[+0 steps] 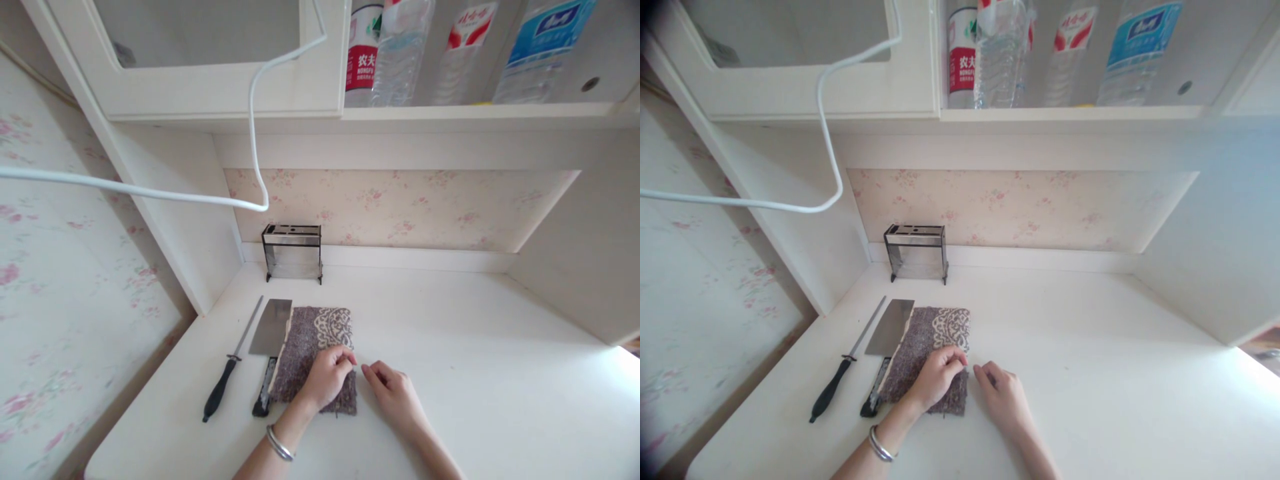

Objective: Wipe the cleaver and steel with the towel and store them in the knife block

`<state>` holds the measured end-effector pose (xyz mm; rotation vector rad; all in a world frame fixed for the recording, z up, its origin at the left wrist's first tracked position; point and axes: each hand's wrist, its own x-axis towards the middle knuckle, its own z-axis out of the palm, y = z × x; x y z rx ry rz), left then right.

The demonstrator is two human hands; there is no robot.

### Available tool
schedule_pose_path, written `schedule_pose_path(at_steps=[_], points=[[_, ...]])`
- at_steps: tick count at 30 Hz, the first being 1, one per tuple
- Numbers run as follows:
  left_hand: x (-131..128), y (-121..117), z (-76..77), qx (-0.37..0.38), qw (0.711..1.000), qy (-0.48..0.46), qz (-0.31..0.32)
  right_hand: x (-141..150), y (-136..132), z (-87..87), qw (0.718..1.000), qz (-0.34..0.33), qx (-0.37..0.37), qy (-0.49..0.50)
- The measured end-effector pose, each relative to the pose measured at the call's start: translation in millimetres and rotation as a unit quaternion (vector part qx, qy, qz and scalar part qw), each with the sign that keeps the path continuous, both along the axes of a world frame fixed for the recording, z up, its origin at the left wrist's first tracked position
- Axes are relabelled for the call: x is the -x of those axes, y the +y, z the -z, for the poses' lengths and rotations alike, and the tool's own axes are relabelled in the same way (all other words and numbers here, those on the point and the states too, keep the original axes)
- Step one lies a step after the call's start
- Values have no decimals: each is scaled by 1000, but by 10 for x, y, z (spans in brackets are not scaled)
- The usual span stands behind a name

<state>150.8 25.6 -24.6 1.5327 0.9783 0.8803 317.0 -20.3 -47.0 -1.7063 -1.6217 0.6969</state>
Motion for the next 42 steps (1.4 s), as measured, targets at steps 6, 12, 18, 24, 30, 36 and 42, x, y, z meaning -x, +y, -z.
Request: schedule_pose_path(at_steps=[6, 12, 18, 24, 30, 36, 42], points=[[2, 6, -9, 5, 1000, 9, 1, 2, -1, 6, 1000, -1, 0, 0], [-5, 6, 2, -5, 1000, 10, -7, 0, 12, 24, 1000, 4, 1, -1], [-5, 8, 10, -1, 1000, 5, -3, 8, 21, 29, 1000, 1, 0, 15], [0, 6, -4, -15, 1000, 11, -2, 9, 4, 9, 999, 7, 10, 52], [-4, 7, 0, 3, 1000, 1, -3, -96, 307, -236, 977, 44, 67, 197], [-21, 29, 33, 22, 1000, -3, -10, -82, 1210, -750, 976, -33, 59, 208], [4, 17, 2, 33, 999, -10, -5, 161, 2108, -1015, 982, -61, 33, 174]])
